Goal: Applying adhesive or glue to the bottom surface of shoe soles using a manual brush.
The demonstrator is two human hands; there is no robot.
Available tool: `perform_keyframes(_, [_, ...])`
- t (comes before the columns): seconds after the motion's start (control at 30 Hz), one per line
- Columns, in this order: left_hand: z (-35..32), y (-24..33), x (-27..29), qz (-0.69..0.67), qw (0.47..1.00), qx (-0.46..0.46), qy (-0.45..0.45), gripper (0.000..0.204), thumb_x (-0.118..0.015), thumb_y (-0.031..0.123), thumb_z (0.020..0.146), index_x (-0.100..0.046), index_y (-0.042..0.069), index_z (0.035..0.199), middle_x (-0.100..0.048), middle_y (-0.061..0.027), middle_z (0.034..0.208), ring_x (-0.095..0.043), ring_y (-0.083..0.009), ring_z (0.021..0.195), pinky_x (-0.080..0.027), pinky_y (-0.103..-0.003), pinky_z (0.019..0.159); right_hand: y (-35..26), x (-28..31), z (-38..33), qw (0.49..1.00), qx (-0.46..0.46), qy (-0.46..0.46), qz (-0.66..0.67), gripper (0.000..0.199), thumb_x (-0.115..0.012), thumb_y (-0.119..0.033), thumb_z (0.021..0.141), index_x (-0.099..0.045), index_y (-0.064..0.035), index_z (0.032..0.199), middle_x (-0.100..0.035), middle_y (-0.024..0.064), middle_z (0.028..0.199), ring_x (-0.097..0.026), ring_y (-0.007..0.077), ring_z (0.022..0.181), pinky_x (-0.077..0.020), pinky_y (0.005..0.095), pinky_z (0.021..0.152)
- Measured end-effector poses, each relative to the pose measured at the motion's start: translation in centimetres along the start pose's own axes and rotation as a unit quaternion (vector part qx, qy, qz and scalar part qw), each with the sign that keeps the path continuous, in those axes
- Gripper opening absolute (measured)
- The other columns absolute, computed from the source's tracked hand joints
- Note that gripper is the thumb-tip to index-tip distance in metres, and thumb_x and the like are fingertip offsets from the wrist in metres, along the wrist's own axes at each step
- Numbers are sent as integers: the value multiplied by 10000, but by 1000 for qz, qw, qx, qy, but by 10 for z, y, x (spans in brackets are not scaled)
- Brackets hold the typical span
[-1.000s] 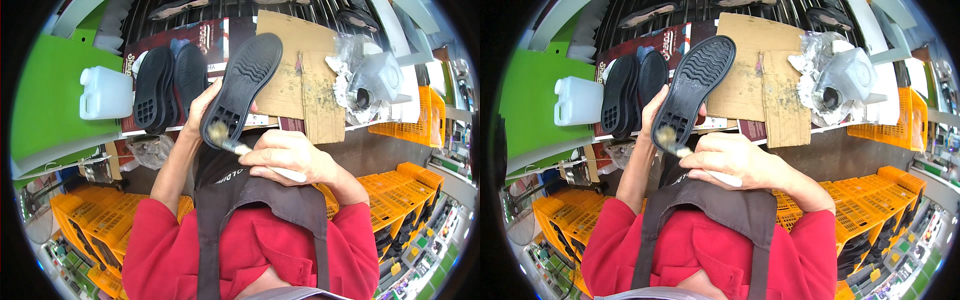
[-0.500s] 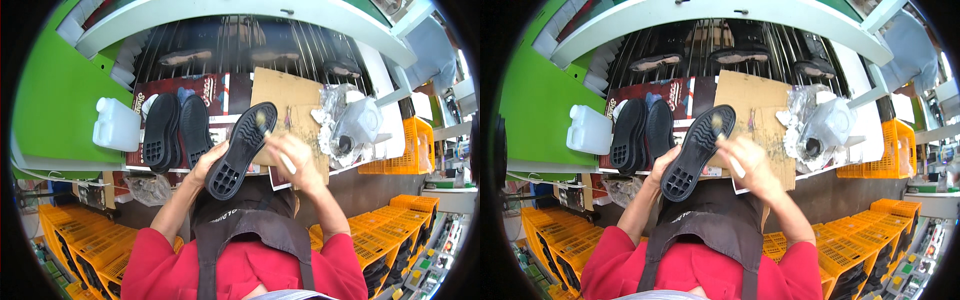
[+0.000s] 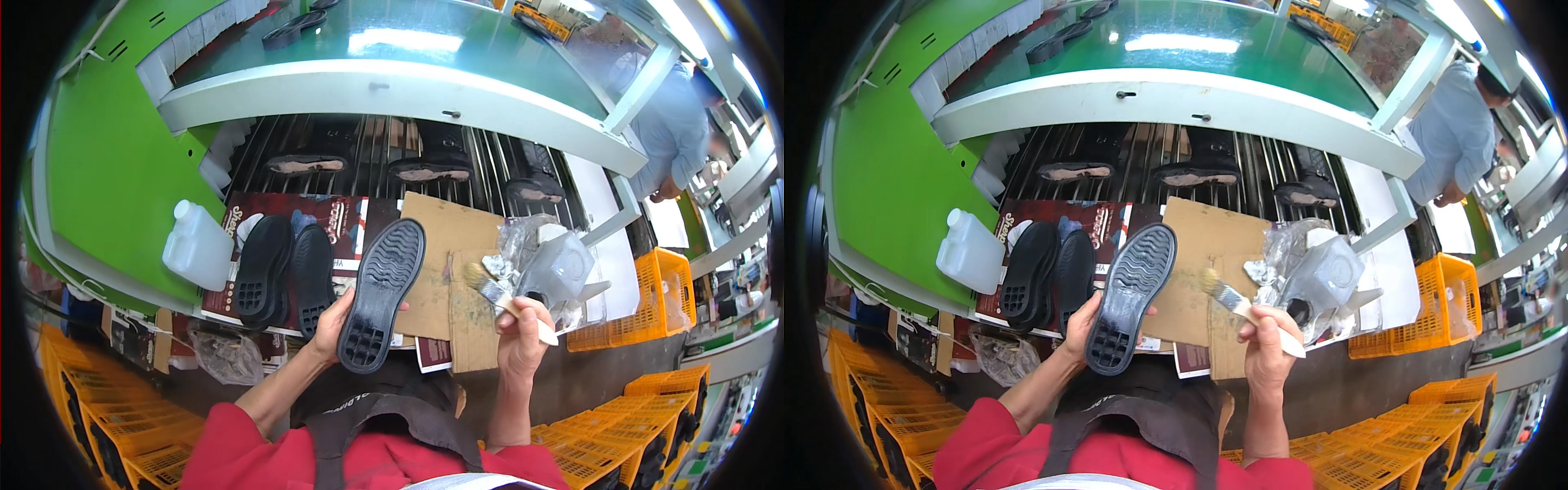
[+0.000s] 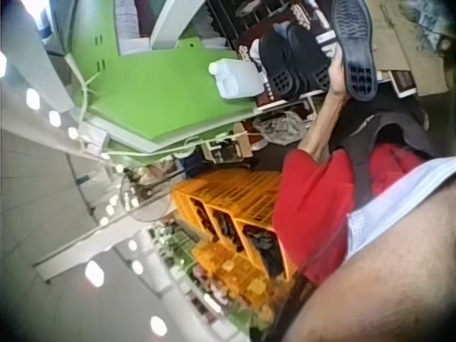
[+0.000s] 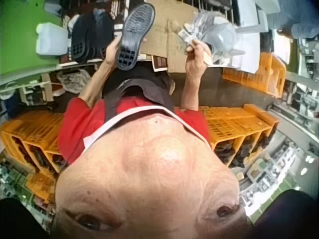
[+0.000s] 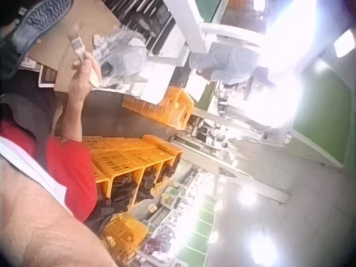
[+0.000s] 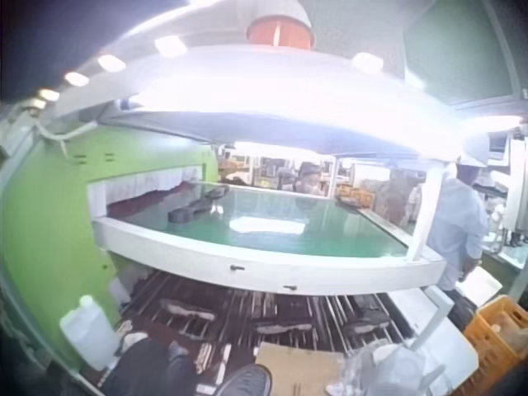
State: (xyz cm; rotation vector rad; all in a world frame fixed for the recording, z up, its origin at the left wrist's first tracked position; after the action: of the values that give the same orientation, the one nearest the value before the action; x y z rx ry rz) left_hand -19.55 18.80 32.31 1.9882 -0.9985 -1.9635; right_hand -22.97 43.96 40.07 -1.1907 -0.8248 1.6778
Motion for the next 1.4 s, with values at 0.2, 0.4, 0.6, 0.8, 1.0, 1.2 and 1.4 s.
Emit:
perform_keyframes(0.2, [69, 99, -114, 97, 979, -167, -61, 624, -178, 445, 1011, -406, -33, 1341, -583, -225, 1184, -656, -245, 758, -539, -336, 699, 8, 43, -22, 977, -50, 191, 77, 209, -591, -198, 937, -626, -3, 1004, -586, 49, 688, -503, 108, 572, -417, 241, 538])
perform_keyframes(0.4, [253, 268, -154, 74, 972, -222, 30, 688, -331, 415, 995, -150, -73, 1445, -402, -350, 1350, -511, -414, 1186, -457, -491, 970, 8, 23, -17, 985, -66, 151, 53, 202, -585, -176, 942, -622, 11, 1010, -590, 47, 701, -521, 108, 594, -429, 234, 556])
perform_keyframes(0.6, [181, 221, -111, 382, 874, -297, 41, 458, -504, 354, 971, -508, 26, 1290, -602, -93, 1151, -579, -144, 972, -449, -306, 867, 21, 26, -27, 984, -115, 132, -37, 218, -627, -165, 913, -616, 9, 1043, -622, 70, 742, -566, 125, 623, -460, 242, 578])
perform_keyframes(0.8, [51, 133, 5, 610, 754, -201, 135, 339, -608, 147, 902, -565, -18, 1195, -652, -104, 1041, -611, -132, 966, -487, -278, 820, 29, 16, -18, 986, -120, 76, -91, 229, -638, -110, 896, -634, 38, 1070, -669, 79, 796, -610, 115, 684, -484, 236, 655])
perform_keyframes(1.0, [-46, 82, 46, 816, 502, -170, 230, 590, -643, 256, 844, -455, -108, 1270, -481, -307, 1268, -453, -436, 1186, -374, -452, 1008, 45, 6, -14, 984, -127, 32, -121, 257, -635, -101, 889, -608, 58, 1090, -660, 112, 792, -614, 142, 668, -502, 251, 640])
perform_keyframes(1.2, [-65, 43, 63, 800, 507, -105, 304, 718, -650, 347, 834, -403, -123, 1318, -339, -371, 1380, -416, -499, 1221, -369, -482, 1020, 48, -10, -12, 979, -144, 23, -141, 230, -633, -104, 891, -631, 54, 1058, -664, 109, 781, -623, 138, 665, -516, 252, 627])
perform_keyframes(1.4, [-59, 43, 60, 780, 522, -45, 342, 765, -649, 399, 832, -382, -112, 1334, -283, -363, 1423, -463, -521, 1172, -435, -506, 948, 43, -25, -8, 976, -150, -5, -158, 220, -627, -94, 893, -634, 56, 1054, -669, 98, 777, -631, 132, 677, -528, 247, 641])
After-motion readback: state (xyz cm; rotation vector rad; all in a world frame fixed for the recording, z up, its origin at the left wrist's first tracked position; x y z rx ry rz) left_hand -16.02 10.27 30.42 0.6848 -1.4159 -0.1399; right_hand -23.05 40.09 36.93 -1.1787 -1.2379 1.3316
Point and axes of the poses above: each hand's wrist, its own z-axis towards the middle knuckle, its own x-axis out of the back of the hand, y = z × x, the point moved 5 cm from there along z, towards the middle knuckle
